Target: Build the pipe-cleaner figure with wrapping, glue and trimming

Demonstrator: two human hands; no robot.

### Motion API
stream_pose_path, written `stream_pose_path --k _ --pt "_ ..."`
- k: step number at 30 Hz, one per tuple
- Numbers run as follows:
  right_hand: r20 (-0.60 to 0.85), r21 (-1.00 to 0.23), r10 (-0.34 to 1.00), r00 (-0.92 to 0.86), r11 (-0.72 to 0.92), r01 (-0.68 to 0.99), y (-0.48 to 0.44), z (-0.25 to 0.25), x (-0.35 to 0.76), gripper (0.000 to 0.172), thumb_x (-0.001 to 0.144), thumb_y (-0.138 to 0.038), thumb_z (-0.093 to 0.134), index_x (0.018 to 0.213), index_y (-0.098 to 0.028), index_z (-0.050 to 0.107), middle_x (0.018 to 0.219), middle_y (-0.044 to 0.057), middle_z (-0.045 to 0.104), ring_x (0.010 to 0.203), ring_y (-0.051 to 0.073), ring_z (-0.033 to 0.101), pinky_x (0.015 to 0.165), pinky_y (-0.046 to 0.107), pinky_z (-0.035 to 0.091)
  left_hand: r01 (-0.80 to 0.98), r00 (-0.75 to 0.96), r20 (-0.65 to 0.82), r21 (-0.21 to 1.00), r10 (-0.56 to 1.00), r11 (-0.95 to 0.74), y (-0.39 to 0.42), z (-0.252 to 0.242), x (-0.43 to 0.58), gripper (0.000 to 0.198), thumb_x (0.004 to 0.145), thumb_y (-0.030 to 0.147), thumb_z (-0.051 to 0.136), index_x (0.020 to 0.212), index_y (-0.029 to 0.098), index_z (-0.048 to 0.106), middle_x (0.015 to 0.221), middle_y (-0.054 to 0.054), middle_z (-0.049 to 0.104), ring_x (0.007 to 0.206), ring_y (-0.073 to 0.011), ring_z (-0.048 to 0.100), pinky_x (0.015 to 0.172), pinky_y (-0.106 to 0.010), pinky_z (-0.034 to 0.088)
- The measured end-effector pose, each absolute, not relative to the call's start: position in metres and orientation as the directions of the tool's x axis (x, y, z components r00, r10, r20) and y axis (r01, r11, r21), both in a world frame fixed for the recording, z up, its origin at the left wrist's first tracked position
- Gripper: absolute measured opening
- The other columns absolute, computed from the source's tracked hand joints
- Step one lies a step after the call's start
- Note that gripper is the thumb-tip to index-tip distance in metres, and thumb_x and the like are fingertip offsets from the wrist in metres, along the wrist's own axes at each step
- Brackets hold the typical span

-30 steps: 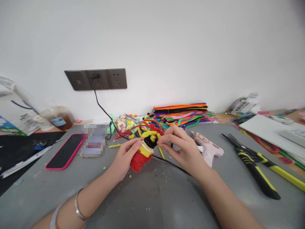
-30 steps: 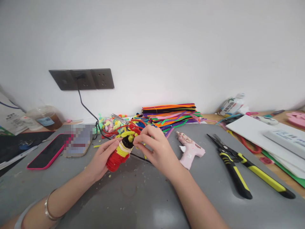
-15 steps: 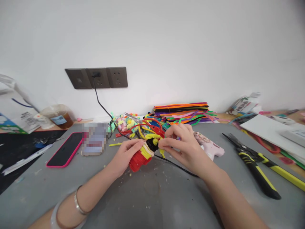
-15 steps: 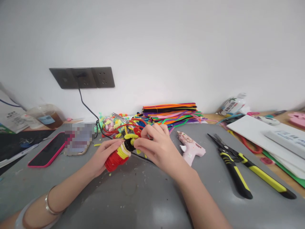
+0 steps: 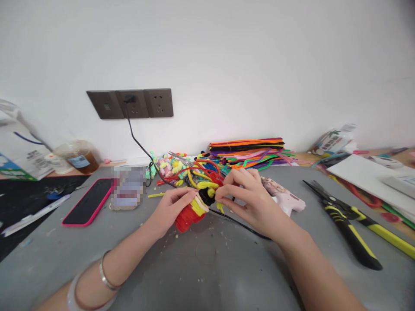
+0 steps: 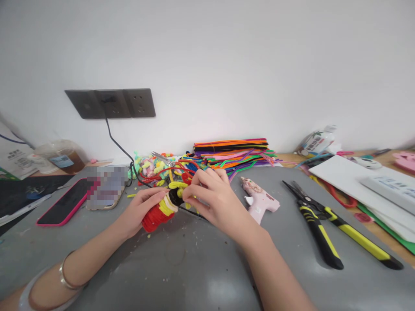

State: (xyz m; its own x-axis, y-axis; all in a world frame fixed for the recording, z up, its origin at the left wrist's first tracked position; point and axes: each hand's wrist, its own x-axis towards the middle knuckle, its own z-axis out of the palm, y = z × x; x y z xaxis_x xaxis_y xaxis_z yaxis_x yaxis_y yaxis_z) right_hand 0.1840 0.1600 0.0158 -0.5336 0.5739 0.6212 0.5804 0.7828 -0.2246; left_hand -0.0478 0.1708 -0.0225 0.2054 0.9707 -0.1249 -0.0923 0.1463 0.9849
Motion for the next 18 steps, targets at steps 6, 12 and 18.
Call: stream_pose_path --k 6,12,18 --pt "0.677 -0.398 0.631 -0.378 0.746 0.534 0.165 0.011 0.184 0.012 0.094 -0.017 0.072 0.093 -0.024 0.063 0.088 0.000 0.063 0.083 0.019 0.058 0.078 0.035 0.038 -0.195 0.166 -0.167 0.961 0.972 0.198 0.166 -0.020 -0.042 0.060 0.059 0.064 0.091 0.098 0.019 0.081 0.089 -0.004 0.078 0.079 -0.0176 0.066 0.070 -0.025 0.053" --pt "0.717 -0.552 0.682 -0.145 0.682 0.480 0.168 0.006 0.175 0.009 0.093 -0.020 0.071 0.088 -0.024 0.065 0.075 -0.001 0.058 0.069 0.017 0.054 0.063 0.031 0.041 -0.326 0.217 -0.127 0.925 0.968 0.195 0.161 -0.022 -0.040 0.053 0.069 0.053 0.091 0.108 0.022 0.074 0.102 -0.004 0.077 0.089 -0.0171 0.069 0.073 -0.023 0.055" --pt "0.613 -0.710 0.786 -0.081 0.594 0.378 0.169 -0.001 0.167 0.006 0.091 -0.022 0.069 0.087 -0.023 0.064 0.074 -0.001 0.061 0.066 0.016 0.056 0.061 0.030 0.046 -0.351 0.291 -0.062 0.922 0.955 0.167 0.162 -0.022 -0.039 0.049 0.076 0.042 0.089 0.116 0.021 0.070 0.123 -0.011 0.073 0.106 -0.0240 0.069 0.079 -0.028 0.058"
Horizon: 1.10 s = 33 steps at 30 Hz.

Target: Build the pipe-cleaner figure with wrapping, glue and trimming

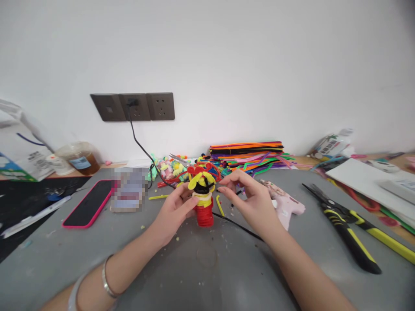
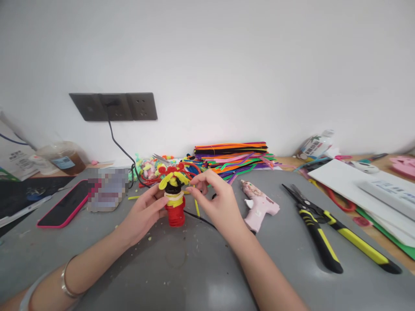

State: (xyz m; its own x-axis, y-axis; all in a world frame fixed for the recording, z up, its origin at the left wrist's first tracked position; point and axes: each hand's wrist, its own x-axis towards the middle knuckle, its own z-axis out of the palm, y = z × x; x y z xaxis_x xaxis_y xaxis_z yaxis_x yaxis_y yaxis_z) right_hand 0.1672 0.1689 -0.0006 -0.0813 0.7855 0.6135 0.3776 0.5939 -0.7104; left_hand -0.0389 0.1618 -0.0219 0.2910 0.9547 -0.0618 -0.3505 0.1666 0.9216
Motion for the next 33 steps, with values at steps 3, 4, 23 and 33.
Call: stream_pose_path --k 3,4,23,33 --pt "0.597 -0.722 0.795 -0.105 0.590 0.362 0.1694 -0.0022 0.1659 0.006 0.091 -0.023 0.070 0.087 -0.023 0.065 0.076 0.000 0.064 0.067 0.017 0.057 0.062 0.030 0.048 -0.335 0.300 -0.055 0.929 0.952 0.159 0.1623 -0.0223 -0.0396 0.047 0.076 0.040 0.089 0.115 0.020 0.071 0.124 -0.011 0.073 0.109 -0.0241 0.068 0.083 -0.029 0.056" --pt "0.600 -0.717 0.791 -0.118 0.597 0.360 0.1695 -0.0025 0.1655 0.007 0.091 -0.024 0.070 0.086 -0.023 0.065 0.077 0.001 0.064 0.067 0.017 0.057 0.062 0.030 0.048 -0.329 0.306 -0.052 0.931 0.951 0.157 0.1625 -0.0228 -0.0398 0.047 0.076 0.039 0.089 0.115 0.020 0.072 0.124 -0.011 0.073 0.109 -0.0243 0.068 0.083 -0.030 0.056" --pt "0.648 -0.493 0.696 -0.309 0.693 0.527 0.1631 0.0007 0.1625 0.016 0.096 -0.017 0.062 0.081 -0.022 0.065 0.072 -0.002 0.056 0.063 0.014 0.048 0.068 0.032 0.038 -0.070 0.286 0.057 0.997 0.956 -0.039 0.1644 -0.0220 -0.0407 0.041 0.083 0.055 0.076 0.095 0.016 0.076 0.094 -0.008 0.078 0.090 -0.0246 0.069 0.075 -0.028 0.052" --pt "0.620 -0.380 0.666 -0.414 0.717 0.585 0.1610 0.0029 0.1665 0.014 0.100 -0.019 0.058 0.087 -0.023 0.062 0.077 -0.003 0.062 0.068 0.014 0.057 0.077 0.036 0.032 -0.151 0.276 0.018 0.988 0.961 0.025 0.1657 -0.0241 -0.0385 0.049 0.073 0.056 0.084 0.097 0.018 0.064 0.083 -0.002 0.073 0.077 -0.0172 0.065 0.071 -0.026 0.052"
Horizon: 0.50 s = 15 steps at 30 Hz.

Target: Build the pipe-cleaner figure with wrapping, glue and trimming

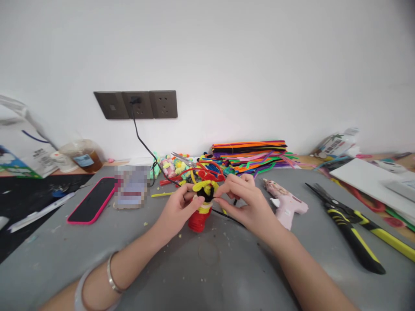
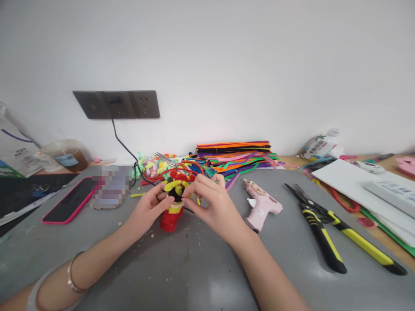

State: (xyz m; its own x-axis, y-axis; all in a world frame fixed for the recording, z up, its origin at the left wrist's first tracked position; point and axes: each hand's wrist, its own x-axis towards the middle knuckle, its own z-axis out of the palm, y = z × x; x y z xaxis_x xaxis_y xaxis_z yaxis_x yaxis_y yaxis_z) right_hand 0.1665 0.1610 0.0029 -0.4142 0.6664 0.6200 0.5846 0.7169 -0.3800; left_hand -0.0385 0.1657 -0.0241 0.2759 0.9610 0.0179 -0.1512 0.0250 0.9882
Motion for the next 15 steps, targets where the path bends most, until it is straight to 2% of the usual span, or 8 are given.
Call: stream_pose_path --k 4,9,15 --pt "0.603 -0.359 0.653 -0.459 0.736 0.575 0.161 0.007 0.172 0.014 0.103 -0.019 0.059 0.090 -0.023 0.062 0.085 0.000 0.066 0.079 0.017 0.061 0.080 0.037 0.032 -0.135 0.272 -0.024 0.989 0.962 0.062 0.166 -0.021 -0.040 0.046 0.071 0.055 0.086 0.086 0.017 0.064 0.072 0.002 0.066 0.068 -0.0135 0.061 0.064 -0.023 0.048" --pt "0.614 -0.272 0.630 -0.477 0.735 0.621 0.160 0.011 0.177 0.017 0.104 -0.025 0.059 0.090 -0.024 0.069 0.086 0.001 0.060 0.080 0.017 0.059 0.080 0.038 0.032 -0.138 0.269 -0.064 0.985 0.961 0.104 0.168 -0.021 -0.041 0.047 0.067 0.051 0.089 0.088 0.017 0.065 0.076 0.001 0.068 0.070 -0.0132 0.060 0.069 -0.024 0.049" --pt "0.597 -0.238 0.633 -0.493 0.726 0.645 0.160 0.013 0.180 0.017 0.102 -0.023 0.061 0.089 -0.025 0.071 0.087 0.002 0.058 0.081 0.018 0.057 0.080 0.038 0.032 -0.108 0.284 -0.076 0.988 0.956 0.111 0.168 -0.021 -0.043 0.046 0.067 0.052 0.088 0.087 0.017 0.065 0.075 0.001 0.067 0.069 -0.0144 0.060 0.068 -0.026 0.048"
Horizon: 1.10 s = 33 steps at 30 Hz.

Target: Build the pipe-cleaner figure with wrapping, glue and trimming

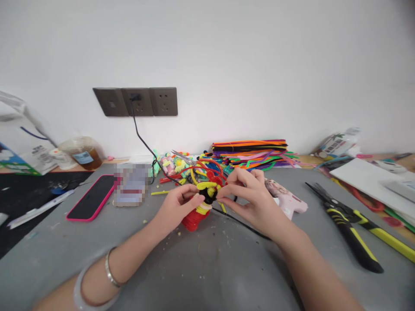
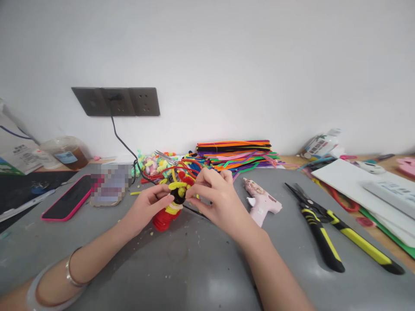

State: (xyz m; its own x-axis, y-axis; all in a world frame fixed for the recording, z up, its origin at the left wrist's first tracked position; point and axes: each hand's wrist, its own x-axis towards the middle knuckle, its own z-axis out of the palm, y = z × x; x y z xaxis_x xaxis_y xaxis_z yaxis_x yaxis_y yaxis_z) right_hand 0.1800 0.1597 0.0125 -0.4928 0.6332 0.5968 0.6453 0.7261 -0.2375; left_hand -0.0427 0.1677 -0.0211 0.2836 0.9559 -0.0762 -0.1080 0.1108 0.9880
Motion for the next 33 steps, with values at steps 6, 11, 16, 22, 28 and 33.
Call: stream_pose_path --k 6,11,16,22,28,33 --pt "0.575 -0.182 0.614 -0.541 0.740 0.647 0.158 0.014 0.181 0.015 0.102 -0.020 0.061 0.090 -0.024 0.069 0.086 0.001 0.057 0.081 0.018 0.056 0.078 0.037 0.030 0.008 0.278 -0.035 0.999 0.960 0.034 0.166 -0.016 -0.042 0.039 0.070 0.050 0.083 0.078 0.017 0.066 0.070 0.002 0.061 0.065 -0.0129 0.052 0.061 -0.025 0.041" --pt "0.572 -0.161 0.604 -0.555 0.746 0.646 0.157 0.013 0.180 0.017 0.103 -0.019 0.059 0.089 -0.023 0.068 0.084 0.001 0.055 0.079 0.018 0.054 0.077 0.036 0.029 0.129 0.277 0.015 0.990 0.961 -0.052 0.167 -0.010 -0.042 0.032 0.073 0.047 0.076 0.073 0.016 0.065 0.067 0.001 0.058 0.063 -0.0124 0.047 0.059 -0.025 0.036" --pt "0.568 -0.161 0.629 -0.532 0.718 0.677 0.158 0.011 0.178 0.015 0.101 -0.017 0.060 0.088 -0.022 0.066 0.082 0.000 0.056 0.078 0.018 0.055 0.078 0.036 0.029 0.186 0.255 0.048 0.978 0.966 -0.098 0.166 -0.011 -0.043 0.031 0.075 0.045 0.074 0.070 0.017 0.063 0.066 0.001 0.056 0.062 -0.0127 0.046 0.059 -0.025 0.037" --pt "0.573 -0.135 0.630 -0.524 0.703 0.698 0.158 0.008 0.177 0.015 0.099 -0.016 0.063 0.086 -0.022 0.066 0.082 0.000 0.059 0.079 0.018 0.056 0.079 0.036 0.028 0.236 0.249 0.083 0.961 0.965 -0.143 0.165 -0.015 -0.043 0.030 0.078 0.045 0.072 0.071 0.016 0.063 0.065 0.002 0.054 0.061 -0.0118 0.044 0.058 -0.025 0.035" --pt "0.595 -0.121 0.622 -0.509 0.695 0.709 0.159 0.005 0.176 0.016 0.100 -0.018 0.063 0.085 -0.021 0.067 0.081 -0.001 0.059 0.077 0.018 0.055 0.080 0.036 0.027 0.208 0.259 0.067 0.970 0.964 -0.123 0.166 -0.017 -0.044 0.028 0.077 0.042 0.072 0.073 0.016 0.064 0.066 0.002 0.056 0.061 -0.0113 0.047 0.058 -0.024 0.037" --pt "0.637 -0.200 0.631 -0.442 0.690 0.696 0.160 0.005 0.174 0.018 0.100 -0.018 0.064 0.082 -0.022 0.064 0.080 -0.001 0.061 0.076 0.017 0.058 0.077 0.035 0.027 0.083 0.196 0.031 0.995 0.980 -0.048 0.167 -0.021 -0.042 0.030 0.072 0.041 0.080 0.077 0.016 0.065 0.067 0.003 0.060 0.064 -0.0111 0.052 0.061 -0.022 0.041"
